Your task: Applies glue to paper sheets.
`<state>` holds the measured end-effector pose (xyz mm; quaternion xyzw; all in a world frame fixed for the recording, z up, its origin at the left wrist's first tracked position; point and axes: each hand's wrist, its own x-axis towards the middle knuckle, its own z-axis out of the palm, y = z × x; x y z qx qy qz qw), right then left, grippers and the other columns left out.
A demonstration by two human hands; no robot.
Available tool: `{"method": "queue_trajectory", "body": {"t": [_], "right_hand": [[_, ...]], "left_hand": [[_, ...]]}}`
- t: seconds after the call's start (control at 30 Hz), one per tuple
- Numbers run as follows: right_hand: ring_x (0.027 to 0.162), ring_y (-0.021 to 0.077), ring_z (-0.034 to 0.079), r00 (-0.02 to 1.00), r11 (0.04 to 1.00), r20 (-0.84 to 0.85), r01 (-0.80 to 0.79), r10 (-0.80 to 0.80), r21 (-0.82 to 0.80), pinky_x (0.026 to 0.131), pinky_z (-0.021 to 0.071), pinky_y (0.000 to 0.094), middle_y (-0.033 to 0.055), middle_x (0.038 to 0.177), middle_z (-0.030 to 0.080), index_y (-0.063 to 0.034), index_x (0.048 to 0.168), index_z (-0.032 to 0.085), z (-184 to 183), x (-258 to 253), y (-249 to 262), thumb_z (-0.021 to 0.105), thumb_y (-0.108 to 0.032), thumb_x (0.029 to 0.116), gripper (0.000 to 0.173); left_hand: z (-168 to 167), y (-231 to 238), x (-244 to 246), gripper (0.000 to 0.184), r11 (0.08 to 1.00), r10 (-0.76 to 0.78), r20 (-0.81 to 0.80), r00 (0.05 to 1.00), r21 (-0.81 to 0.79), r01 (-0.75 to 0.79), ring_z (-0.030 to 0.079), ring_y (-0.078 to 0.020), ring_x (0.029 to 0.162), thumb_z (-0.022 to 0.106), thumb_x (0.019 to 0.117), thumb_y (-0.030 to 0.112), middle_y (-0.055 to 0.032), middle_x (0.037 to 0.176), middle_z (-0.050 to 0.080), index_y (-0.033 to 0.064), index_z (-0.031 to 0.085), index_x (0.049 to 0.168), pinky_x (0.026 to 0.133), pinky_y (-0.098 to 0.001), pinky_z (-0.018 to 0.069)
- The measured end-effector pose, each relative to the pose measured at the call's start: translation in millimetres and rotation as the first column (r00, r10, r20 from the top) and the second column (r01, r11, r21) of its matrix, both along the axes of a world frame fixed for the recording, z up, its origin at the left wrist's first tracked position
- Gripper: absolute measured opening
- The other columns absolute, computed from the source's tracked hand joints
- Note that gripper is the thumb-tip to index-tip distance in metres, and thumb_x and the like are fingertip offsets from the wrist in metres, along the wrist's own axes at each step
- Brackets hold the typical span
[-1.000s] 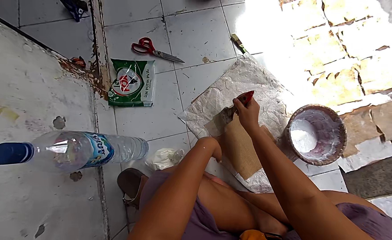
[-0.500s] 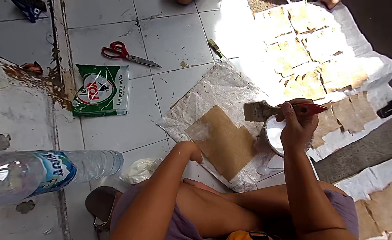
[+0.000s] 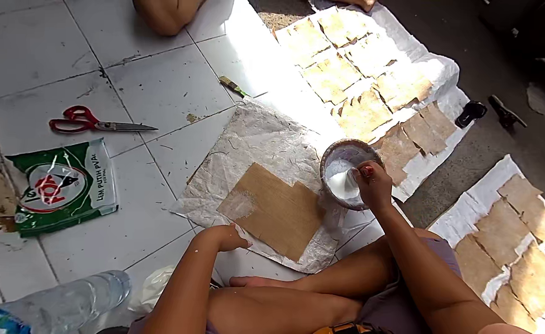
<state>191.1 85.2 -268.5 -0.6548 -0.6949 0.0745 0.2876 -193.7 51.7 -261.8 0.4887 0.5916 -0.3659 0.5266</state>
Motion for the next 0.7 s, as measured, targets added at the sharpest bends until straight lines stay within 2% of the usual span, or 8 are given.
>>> {"method": "queue_trajectory", "body": {"t": [0.07, 0.13, 0.27, 0.33, 0.47, 0.57, 0.63, 0.7], "right_hand": [[0.081, 0.0302, 0.068, 0.995, 1.000, -0.104, 0.002, -0.002, 0.002, 0.074, 0.0546, 0.0532, 0.0176, 0.093, 0.070, 0.0019, 0.103, 0.069, 9.0, -6.0, -3.5, 0.064, -0.015, 0.0987, 0.018], [0.075, 0.0215, 0.065, 0.987, 0.996, -0.161, 0.023, -0.010, 0.082, 0.071, 0.0536, 0.0440, 0.0131, 0.089, 0.069, 0.0004, 0.102, 0.069, 12.1, -4.7, -2.2, 0.064, -0.016, 0.0989, 0.018], [0.086, 0.0304, 0.070, 0.999, 0.993, -0.034, -0.004, 0.008, 0.117, 0.077, 0.0570, 0.0491, 0.0181, 0.097, 0.070, 0.0005, 0.104, 0.071, -3.2, 1.9, 3.8, 0.064, -0.015, 0.0999, 0.017], [0.087, 0.0313, 0.070, 0.997, 0.995, -0.041, -0.055, 0.059, 0.081, 0.078, 0.0574, 0.0502, 0.0180, 0.096, 0.070, -0.0002, 0.105, 0.072, -7.7, -3.1, 3.7, 0.067, -0.013, 0.0982, 0.015], [0.076, 0.0122, 0.065, 0.947, 0.995, -0.317, -0.033, 0.061, 0.092, 0.072, 0.0568, 0.0326, 0.0094, 0.094, 0.070, 0.0005, 0.104, 0.069, 6.2, -8.2, -0.5, 0.065, -0.015, 0.0984, 0.017], [0.068, 0.0032, 0.064, 0.770, 0.992, -0.635, 0.117, -0.063, 0.043, 0.066, 0.0585, 0.0252, -0.0028, 0.088, 0.067, -0.0046, 0.108, 0.065, 9.0, 8.9, 6.5, 0.065, -0.015, 0.0975, 0.015], [0.063, 0.0068, 0.065, 0.564, 0.954, -0.783, 0.275, -0.263, -0.122, 0.061, 0.0599, 0.0270, -0.0021, 0.084, 0.067, -0.0054, 0.111, 0.060, 11.4, 25.6, 12.9, 0.063, -0.012, 0.0997, 0.013], [0.061, 0.0114, 0.065, 0.330, 0.866, -0.835, 0.399, -0.441, -0.300, 0.061, 0.0592, 0.0290, 0.0027, 0.083, 0.066, -0.0041, 0.116, 0.056, 13.4, 44.1, 17.1, 0.059, -0.014, 0.1045, 0.015]], "left_hand": [[-0.3, 1.9, -0.1, 0.071, 1.000, -0.006, 0.002, 1.000, -0.007, 0.006, 0.052, -0.0420, 0.131, 0.053, 0.1048, 0.050, -0.0283, 0.146, 0.051, -0.0044, 0.044, 0.149, 0.104, -0.0618, 0.0409], [-1.2, 2.5, 0.3, 0.071, 1.000, -0.002, 0.001, 1.000, -0.008, 0.002, 0.052, -0.0422, 0.132, 0.053, 0.1047, 0.050, -0.0282, 0.146, 0.050, -0.0039, 0.044, 0.150, 0.105, -0.0623, 0.0406], [-4.2, 1.6, -0.6, 0.069, 1.000, 0.009, 0.002, 1.000, -0.013, -0.009, 0.051, -0.0420, 0.133, 0.053, 0.1051, 0.049, -0.0279, 0.147, 0.049, -0.0039, 0.044, 0.149, 0.106, -0.0614, 0.0403], [-6.1, 1.0, -1.6, 0.069, 1.000, 0.017, 0.003, 1.000, -0.011, -0.017, 0.052, -0.0418, 0.132, 0.054, 0.1046, 0.050, -0.0278, 0.146, 0.051, -0.0036, 0.046, 0.148, 0.105, -0.0617, 0.0405], [-4.9, -0.6, -3.3, 0.071, 1.000, 0.027, 0.003, 1.000, -0.002, -0.027, 0.053, -0.0420, 0.131, 0.055, 0.1039, 0.050, -0.0283, 0.145, 0.051, -0.0033, 0.045, 0.149, 0.104, -0.0629, 0.0412], [-4.3, -1.7, -3.6, 0.073, 1.000, 0.030, 0.003, 1.000, -0.008, -0.030, 0.050, -0.0414, 0.135, 0.055, 0.1040, 0.050, -0.0265, 0.151, 0.047, -0.0018, 0.041, 0.153, 0.106, -0.0634, 0.0399], [-3.0, -0.4, -2.6, 0.072, 1.000, 0.013, 0.001, 1.000, -0.008, -0.013, 0.050, -0.0414, 0.136, 0.054, 0.1039, 0.051, -0.0262, 0.151, 0.047, -0.0019, 0.043, 0.151, 0.106, -0.0631, 0.0402], [1.4, -0.2, 0.4, 0.071, 1.000, -0.008, 0.001, 1.000, -0.001, 0.008, 0.051, -0.0414, 0.133, 0.054, 0.1035, 0.052, -0.0271, 0.146, 0.050, -0.0025, 0.046, 0.148, 0.104, -0.0628, 0.0408]]}}
